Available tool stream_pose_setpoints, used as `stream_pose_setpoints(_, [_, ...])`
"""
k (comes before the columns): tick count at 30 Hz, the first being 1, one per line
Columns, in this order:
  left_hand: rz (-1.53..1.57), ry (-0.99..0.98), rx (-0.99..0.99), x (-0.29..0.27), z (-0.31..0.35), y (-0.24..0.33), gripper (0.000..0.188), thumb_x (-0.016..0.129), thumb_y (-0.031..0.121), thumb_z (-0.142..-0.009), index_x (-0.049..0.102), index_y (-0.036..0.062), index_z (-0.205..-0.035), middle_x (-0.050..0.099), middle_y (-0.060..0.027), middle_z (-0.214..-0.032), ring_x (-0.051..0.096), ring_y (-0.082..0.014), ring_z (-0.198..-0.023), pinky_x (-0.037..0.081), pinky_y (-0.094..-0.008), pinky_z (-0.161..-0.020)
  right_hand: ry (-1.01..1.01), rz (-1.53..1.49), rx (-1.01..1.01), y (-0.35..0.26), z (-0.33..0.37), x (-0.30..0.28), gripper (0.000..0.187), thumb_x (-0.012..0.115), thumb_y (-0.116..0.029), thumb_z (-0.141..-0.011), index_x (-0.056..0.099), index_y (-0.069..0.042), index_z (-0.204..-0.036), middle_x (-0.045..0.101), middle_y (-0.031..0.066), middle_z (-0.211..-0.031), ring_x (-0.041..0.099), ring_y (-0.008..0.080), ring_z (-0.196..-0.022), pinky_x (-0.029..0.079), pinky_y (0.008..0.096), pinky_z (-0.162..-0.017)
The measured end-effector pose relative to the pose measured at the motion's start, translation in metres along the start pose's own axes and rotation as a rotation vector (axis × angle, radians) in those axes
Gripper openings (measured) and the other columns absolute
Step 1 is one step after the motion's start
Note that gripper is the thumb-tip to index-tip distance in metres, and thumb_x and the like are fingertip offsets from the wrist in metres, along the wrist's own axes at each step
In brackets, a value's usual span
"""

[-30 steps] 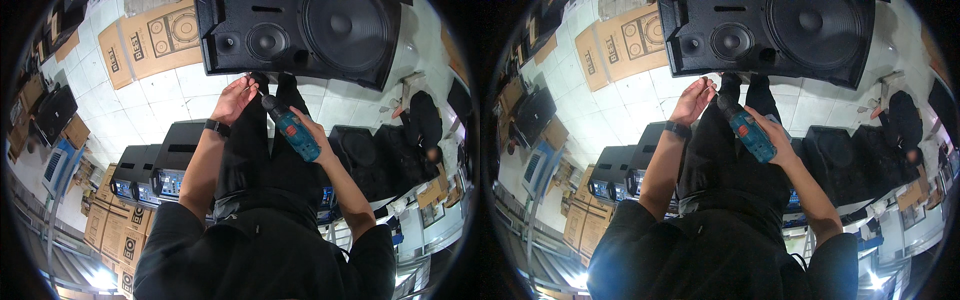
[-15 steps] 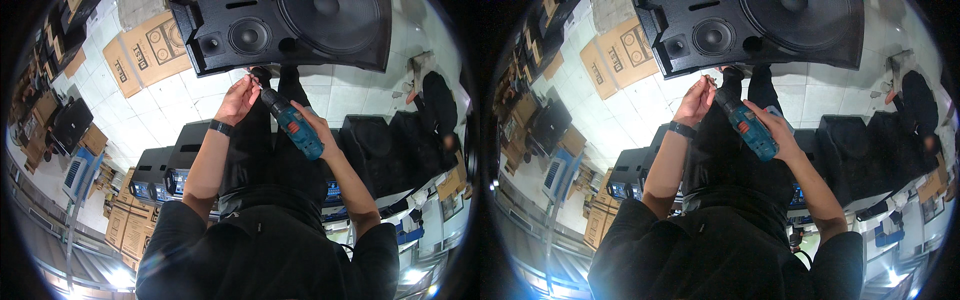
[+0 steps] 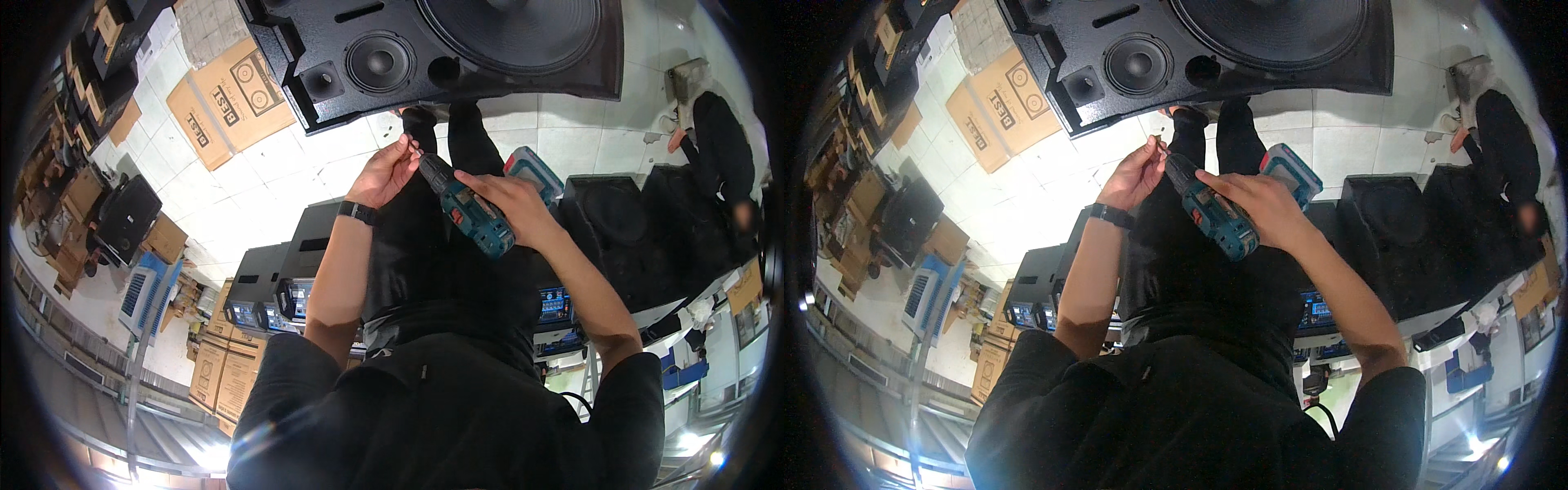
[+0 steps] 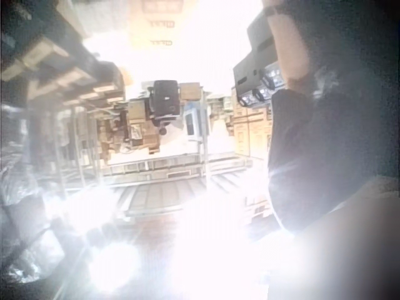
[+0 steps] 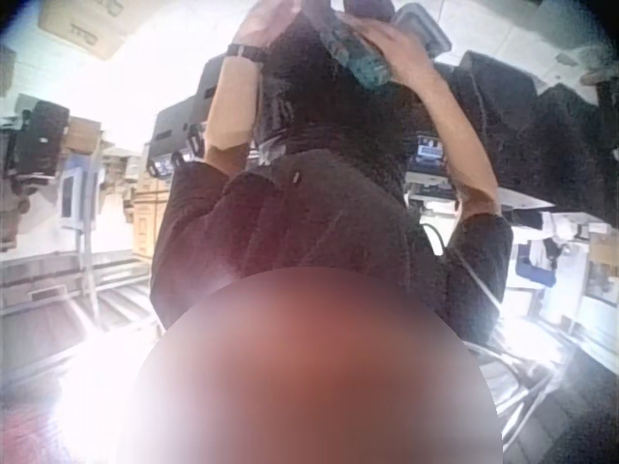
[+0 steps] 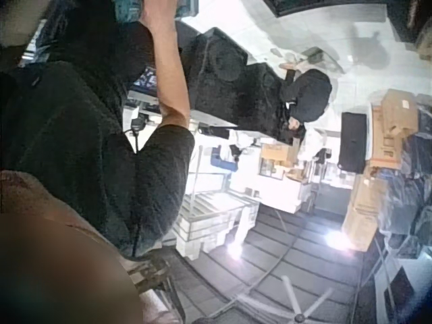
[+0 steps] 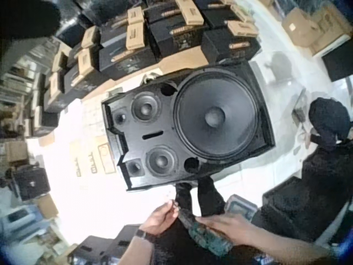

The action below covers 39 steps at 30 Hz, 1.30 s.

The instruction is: The person uses a cordless drill to fasten screws into a large speaker enclosure, securing multiple speaker drivers. They repeatedly position screws, drive them with the drill, and reposition the enclosure to access different fastening points.

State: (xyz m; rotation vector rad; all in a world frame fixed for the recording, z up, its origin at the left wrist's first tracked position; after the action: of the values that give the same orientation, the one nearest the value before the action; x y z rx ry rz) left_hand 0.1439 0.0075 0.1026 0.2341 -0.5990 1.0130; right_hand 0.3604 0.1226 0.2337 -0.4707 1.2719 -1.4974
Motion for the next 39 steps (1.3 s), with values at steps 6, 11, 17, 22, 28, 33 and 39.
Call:
stream_pose_setpoints(6, [0.248,0.022,0.043,0.002,-0.023,-0.01,0.018,0.061,0.022,-0.106,0.066,0.0082,-0.116,0.072,-0.0014,-0.107,0.07,-0.0139,-0.094,0.06,-0.0242,-0.077,-0.118,-0.017,0.076,0.018,-0.011,-0.007,0.094,0.081,-0.014,-0.075,0.041,-0.023,-0.16,0.071,0.0133,-0.118,0.071,0.0351,-0.103,0.057,0.0444,-0.087])
stream_pose_setpoints(11, [0.165,-0.05,0.136,0.018,-0.055,0.001,0.035,0.056,0.042,-0.107,0.065,0.0112,-0.122,0.072,0.0015,-0.113,0.067,-0.0136,-0.104,0.055,-0.0285,-0.085,0.022,-0.233,0.084,0.031,-0.027,-0.011,0.089,0.08,-0.012,-0.078,0.043,-0.017,-0.159,0.069,0.0182,-0.131,0.07,0.04,-0.111,0.057,0.0415,-0.091])
stream_pose_setpoints(17, [0.014,0.154,0.055,-0.01,-0.083,0.022,0.076,0.025,0.066,-0.108,0.06,0.0034,-0.134,0.066,-0.0127,-0.135,0.065,-0.0265,-0.111,0.052,-0.0369,-0.099,0.017,-0.364,0.179,0.048,-0.032,-0.015,0.084,0.077,-0.009,-0.08,0.045,-0.011,-0.157,0.072,0.0198,-0.122,0.074,0.037,-0.102,0.054,0.0341,-0.089])
stream_pose_setpoints(22, [-0.203,0.248,0.077,-0.03,-0.135,0.037,0.076,0.027,0.062,-0.109,0.053,-0.0004,-0.144,0.064,-0.018,-0.14,0.065,-0.0293,-0.121,0.053,-0.0384,-0.103,0.004,-0.249,0.123,0.056,-0.043,-0.027,0.083,0.076,-0.009,-0.082,0.044,-0.011,-0.158,0.074,0.0186,-0.115,0.074,0.0302,-0.099,0.052,0.0323,-0.09])
stream_pose_setpoints(28, [-0.491,0.434,0.169,-0.054,-0.14,0.053,0.075,0.037,0.063,-0.108,0.063,-0.0022,-0.134,0.072,-0.017,-0.125,0.073,-0.0276,-0.108,0.059,-0.0398,-0.093,-0.067,-0.222,0.139,0.078,-0.051,-0.034,0.085,0.075,-0.007,-0.081,0.043,-0.012,-0.159,0.073,0.0157,-0.104,0.068,0.0257,-0.085,0.05,0.0323,-0.083])
stream_pose_setpoints(33, [-0.834,0.727,0.572,-0.069,-0.106,0.09,0.042,0.064,0.039,-0.104,0.073,0.0007,-0.117,0.079,-0.0103,-0.099,0.076,-0.0179,-0.079,0.06,-0.0356,-0.073,-0.092,-0.219,0.182,0.091,-0.059,-0.034,0.087,0.076,-0.006,-0.08,0.043,-0.013,-0.16,0.074,0.0148,-0.106,0.07,0.0249,-0.087,0.051,0.0325,-0.086])
stream_pose_setpoints(39, [-1.425,0.987,0.985,-0.049,-0.102,0.145,0.02,0.078,0.026,-0.088,0.079,0.0155,-0.106,0.078,-0.0069,-0.096,0.076,-0.0287,-0.086,0.06,-0.0388,-0.077,-0.051,-0.163,0.252,0.088,-0.058,-0.034,0.085,0.075,-0.006,-0.082,0.041,-0.012,-0.16,0.074,0.0161,-0.112,0.074,0.026,-0.097,0.052,0.034,-0.092])
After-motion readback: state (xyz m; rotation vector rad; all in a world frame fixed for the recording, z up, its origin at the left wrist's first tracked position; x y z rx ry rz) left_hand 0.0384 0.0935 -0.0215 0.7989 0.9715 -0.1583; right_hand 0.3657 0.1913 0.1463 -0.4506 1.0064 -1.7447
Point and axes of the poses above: each hand's wrist, its own z-axis away from the middle knuckle, its own x-axis out of the palm, y = z × x, the point moved 5 cm from there along -z, towards the middle knuckle
